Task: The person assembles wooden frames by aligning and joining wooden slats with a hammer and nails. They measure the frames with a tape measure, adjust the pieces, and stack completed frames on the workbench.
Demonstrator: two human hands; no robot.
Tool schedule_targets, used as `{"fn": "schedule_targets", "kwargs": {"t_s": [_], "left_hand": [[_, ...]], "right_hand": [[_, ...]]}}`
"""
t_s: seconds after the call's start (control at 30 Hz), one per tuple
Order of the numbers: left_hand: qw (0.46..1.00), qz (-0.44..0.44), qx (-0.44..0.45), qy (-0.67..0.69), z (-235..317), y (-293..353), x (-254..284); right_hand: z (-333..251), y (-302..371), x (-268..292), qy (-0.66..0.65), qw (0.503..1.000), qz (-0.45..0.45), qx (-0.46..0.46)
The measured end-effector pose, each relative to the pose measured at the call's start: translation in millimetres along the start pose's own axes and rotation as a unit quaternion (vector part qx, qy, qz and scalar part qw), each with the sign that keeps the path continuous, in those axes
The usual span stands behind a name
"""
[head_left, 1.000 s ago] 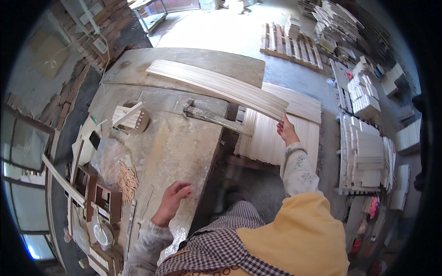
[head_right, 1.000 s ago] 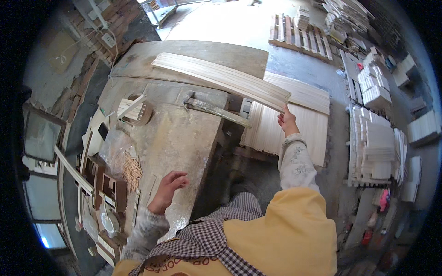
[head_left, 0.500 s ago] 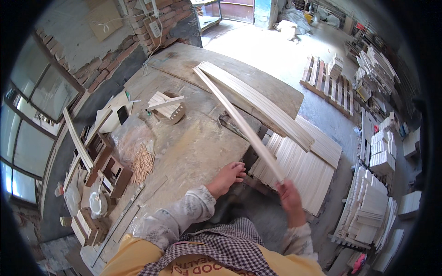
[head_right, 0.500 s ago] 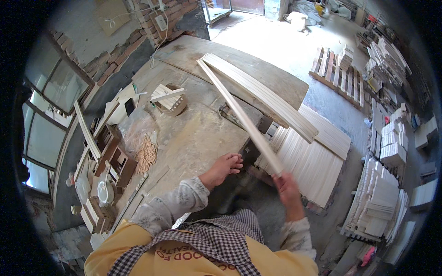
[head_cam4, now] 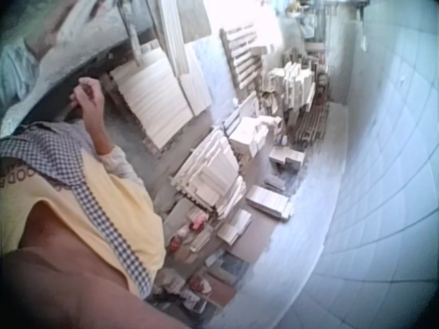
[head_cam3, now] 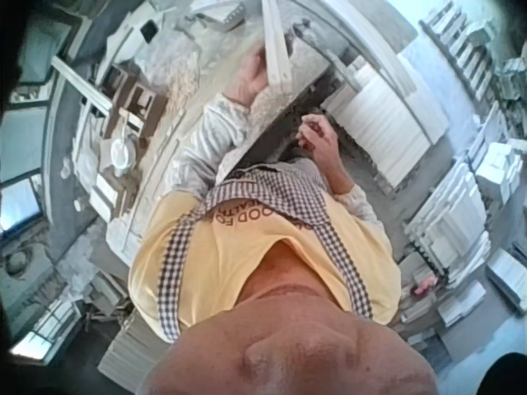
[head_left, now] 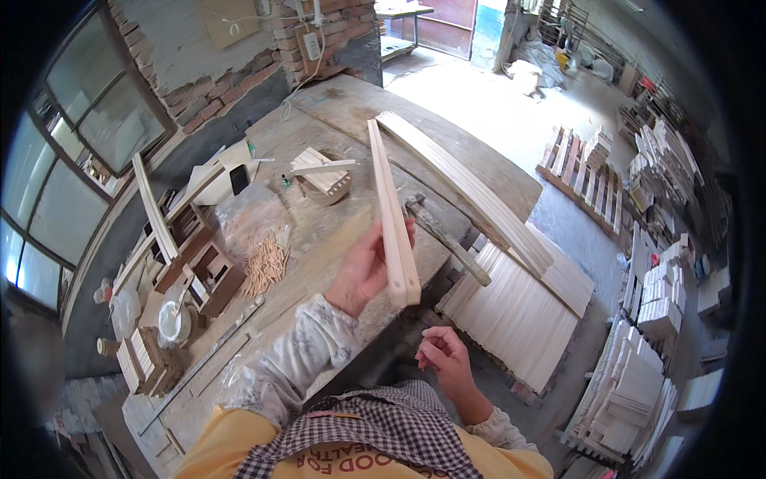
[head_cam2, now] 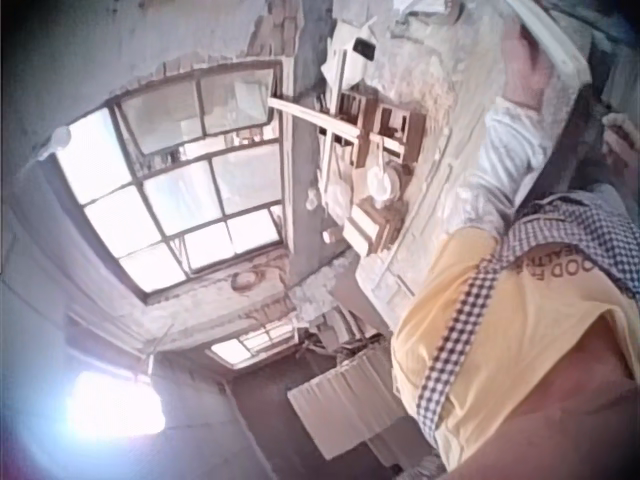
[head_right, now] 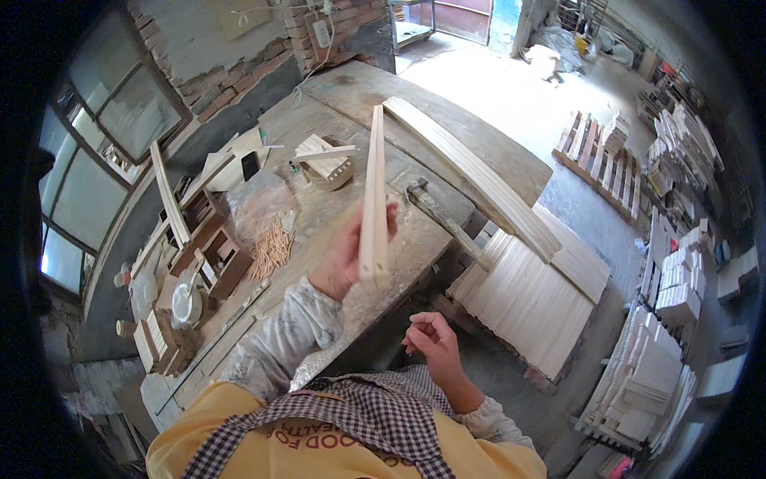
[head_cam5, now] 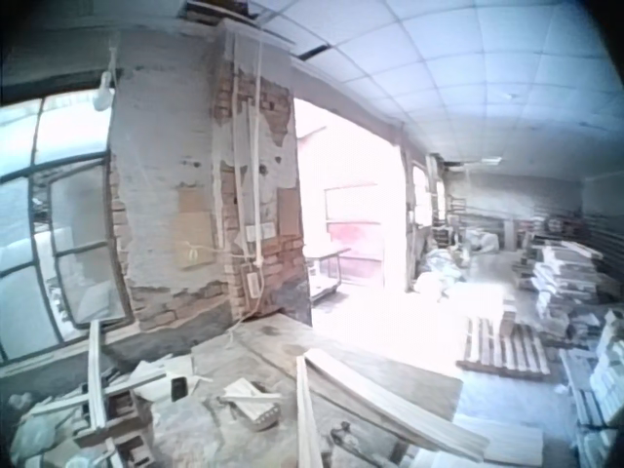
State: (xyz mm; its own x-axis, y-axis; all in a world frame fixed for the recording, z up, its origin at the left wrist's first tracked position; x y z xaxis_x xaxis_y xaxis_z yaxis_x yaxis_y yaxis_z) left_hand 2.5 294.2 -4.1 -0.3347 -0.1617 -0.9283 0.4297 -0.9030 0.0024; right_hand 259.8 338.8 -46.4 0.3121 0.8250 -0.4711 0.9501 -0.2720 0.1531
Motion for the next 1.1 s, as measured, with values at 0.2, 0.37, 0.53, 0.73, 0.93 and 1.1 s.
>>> {"fn": "schedule_targets", "kwargs": {"t_s": [0.2,0.37,0.53,0.73,0.93,1.1], "left_hand": [[0.992,-0.055,-0.075,-0.085,58.7,-8.3,-47.5],[0.991,-0.077,-0.078,-0.081,74.4,-12.5,-52.1],[0.988,-0.091,-0.075,-0.096,77.9,-13.1,-55.8],[0.991,-0.062,-0.059,-0.103,78.9,-15.6,-49.9],[0.993,-0.038,0.027,-0.108,70.5,-0.7,-41.7],[0.977,0.065,0.112,-0.172,38.2,38.9,27.6]], "right_hand": [[24.3,-4.3,-15.5,0.019,0.998,-0.026,-0.047],[41.3,-3.2,-15.3,0.005,0.999,-0.029,-0.034],[45.5,0.0,-13.9,0.009,0.999,-0.010,-0.051],[48.3,0.6,-20.7,0.003,0.997,-0.002,-0.074],[57.3,-1.1,-20.9,0.014,0.996,-0.003,-0.092],[67.2,-7.4,-23.8,0.025,0.995,-0.011,-0.097]]}}
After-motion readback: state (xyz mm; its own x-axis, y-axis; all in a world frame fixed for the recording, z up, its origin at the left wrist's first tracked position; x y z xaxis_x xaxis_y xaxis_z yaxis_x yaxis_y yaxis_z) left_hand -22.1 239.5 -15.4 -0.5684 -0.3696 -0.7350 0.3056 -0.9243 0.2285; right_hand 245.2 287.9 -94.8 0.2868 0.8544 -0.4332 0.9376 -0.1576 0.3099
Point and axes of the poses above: each hand's wrist, its own y-axis away from the middle knuckle, its own x-axis out of the back of the hand, z = x × y, the point moved 1 cm from there along -y, towards the middle knuckle, and after that the axes turned 12 degrees about -z, right-handed, at the moved point
